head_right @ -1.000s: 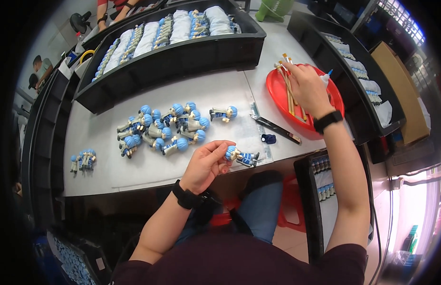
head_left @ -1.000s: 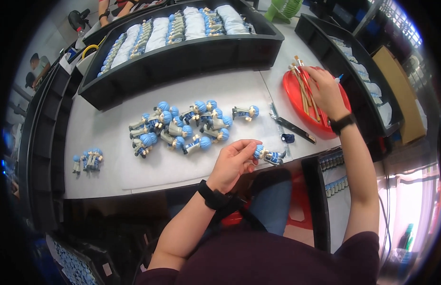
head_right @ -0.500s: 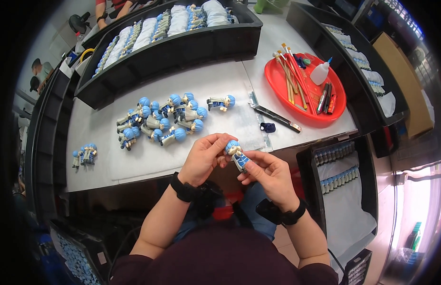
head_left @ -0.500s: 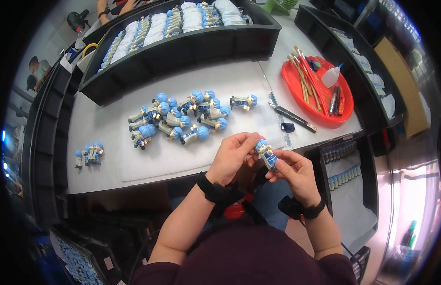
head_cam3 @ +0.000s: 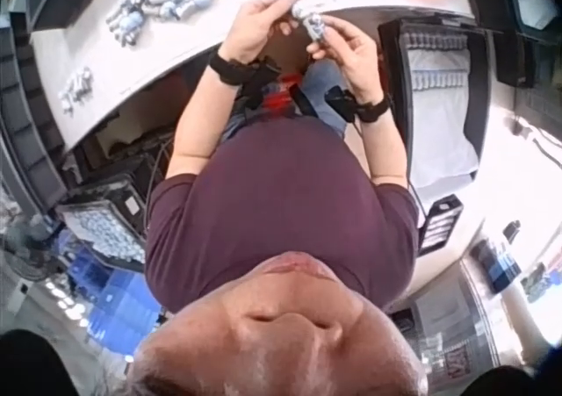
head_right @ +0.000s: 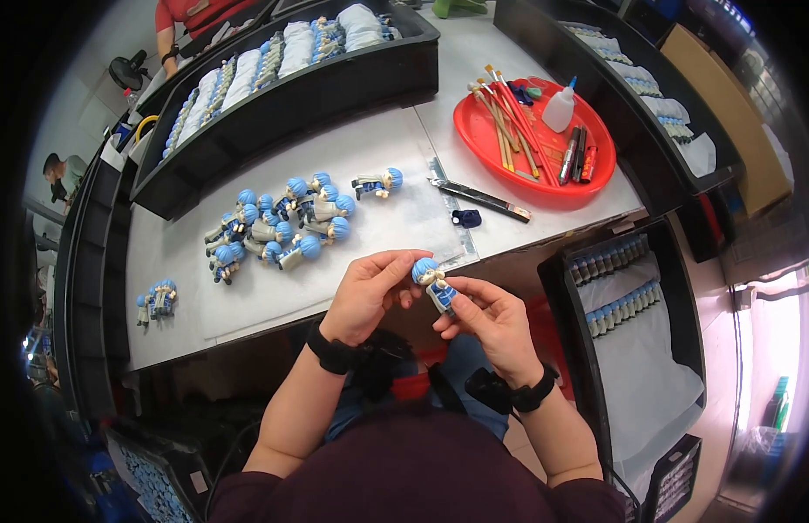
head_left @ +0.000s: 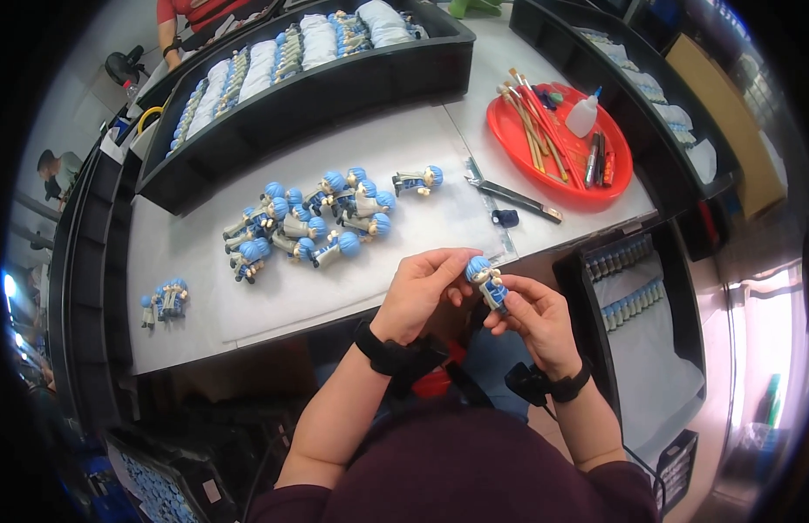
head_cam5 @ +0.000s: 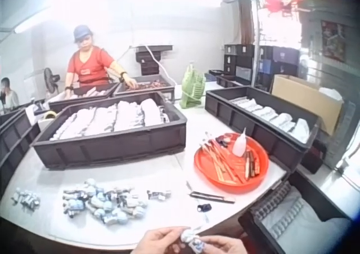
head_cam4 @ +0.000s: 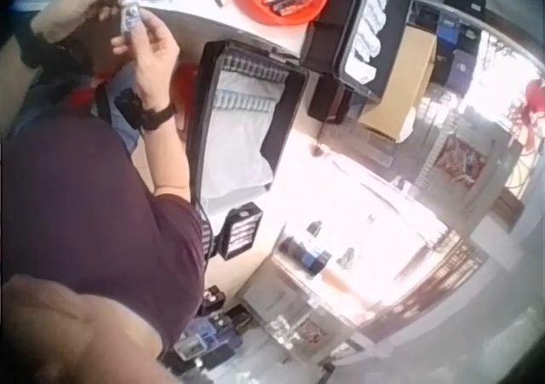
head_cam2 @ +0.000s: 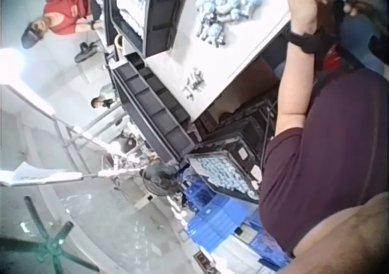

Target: Assembling and applying glue to small plastic anime figurines at a workshop table.

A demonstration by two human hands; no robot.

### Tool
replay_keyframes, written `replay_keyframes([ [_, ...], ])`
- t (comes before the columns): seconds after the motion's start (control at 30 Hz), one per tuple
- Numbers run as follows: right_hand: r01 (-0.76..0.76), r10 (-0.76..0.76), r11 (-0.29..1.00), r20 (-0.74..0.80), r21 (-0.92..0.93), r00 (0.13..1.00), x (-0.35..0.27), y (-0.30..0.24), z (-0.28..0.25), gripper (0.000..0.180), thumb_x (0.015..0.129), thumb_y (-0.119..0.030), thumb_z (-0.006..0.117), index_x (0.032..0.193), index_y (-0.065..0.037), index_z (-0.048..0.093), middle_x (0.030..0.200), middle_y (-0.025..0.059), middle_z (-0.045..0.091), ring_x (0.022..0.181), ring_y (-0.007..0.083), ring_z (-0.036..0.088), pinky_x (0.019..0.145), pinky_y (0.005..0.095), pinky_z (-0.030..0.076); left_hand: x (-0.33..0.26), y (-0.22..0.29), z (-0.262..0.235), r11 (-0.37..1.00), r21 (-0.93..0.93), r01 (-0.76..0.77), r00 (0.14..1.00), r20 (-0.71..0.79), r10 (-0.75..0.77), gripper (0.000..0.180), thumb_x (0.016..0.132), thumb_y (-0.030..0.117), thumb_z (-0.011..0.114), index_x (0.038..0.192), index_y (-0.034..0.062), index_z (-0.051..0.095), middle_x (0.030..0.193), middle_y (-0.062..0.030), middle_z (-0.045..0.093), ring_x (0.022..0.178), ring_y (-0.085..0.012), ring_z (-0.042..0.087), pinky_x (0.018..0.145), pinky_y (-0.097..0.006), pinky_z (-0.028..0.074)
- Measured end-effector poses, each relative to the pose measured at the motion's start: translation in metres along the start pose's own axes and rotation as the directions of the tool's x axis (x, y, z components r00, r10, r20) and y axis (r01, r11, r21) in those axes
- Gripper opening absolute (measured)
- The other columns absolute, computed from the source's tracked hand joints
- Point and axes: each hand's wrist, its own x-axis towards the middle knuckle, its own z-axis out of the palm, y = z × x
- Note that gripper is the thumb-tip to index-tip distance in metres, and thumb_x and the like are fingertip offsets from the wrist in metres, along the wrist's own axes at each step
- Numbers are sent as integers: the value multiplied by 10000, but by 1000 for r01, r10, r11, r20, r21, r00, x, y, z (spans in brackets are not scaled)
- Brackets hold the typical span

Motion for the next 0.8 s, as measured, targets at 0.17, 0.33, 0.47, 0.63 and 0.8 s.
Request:
replay_keyframes([
  [0.17,46,-47,999,-41,-5,998,-5,-4,-8,277,836,-62,529,1086,52,492,898,118,578,731,164,602,617,237,507,11,2,13,999,-1,33,996,78,-32,256,879,159,473,1033,-28,558,848,-51,601,664,-72,509,585,-184,419],
  [0.33,-113,72,954,152,277,986,6,2,-41,252,878,-192,476,1007,23,505,918,108,580,820,163,588,647,251,495,25,9,21,967,255,-14,972,232,-47,241,811,44,507,1013,-81,548,997,-148,589,928,-191,559,830,-290,424],
  [0.47,-228,140,928,292,294,946,2,4,-64,306,826,-132,555,1081,10,461,896,103,581,773,160,597,643,245,493,37,5,30,933,314,-177,844,536,-21,243,749,-60,538,987,-67,580,1034,-191,568,950,-230,553,819,-287,430],
  [0.63,-65,43,986,142,154,989,-20,6,-128,343,781,-56,595,1096,24,488,935,109,590,810,154,589,706,261,483,49,-6,63,880,446,-161,918,396,-32,254,743,-84,534,990,-53,583,1029,-164,578,972,-209,546,835,-276,421],
  [0.8,182,-270,951,-380,-251,885,-52,-34,-230,311,755,-51,613,1048,16,534,892,62,597,835,126,573,770,252,459,54,0,44,556,787,-269,876,-41,481,222,823,-6,484,1028,-45,559,1015,-129,586,950,-176,542,851,-280,406],
])
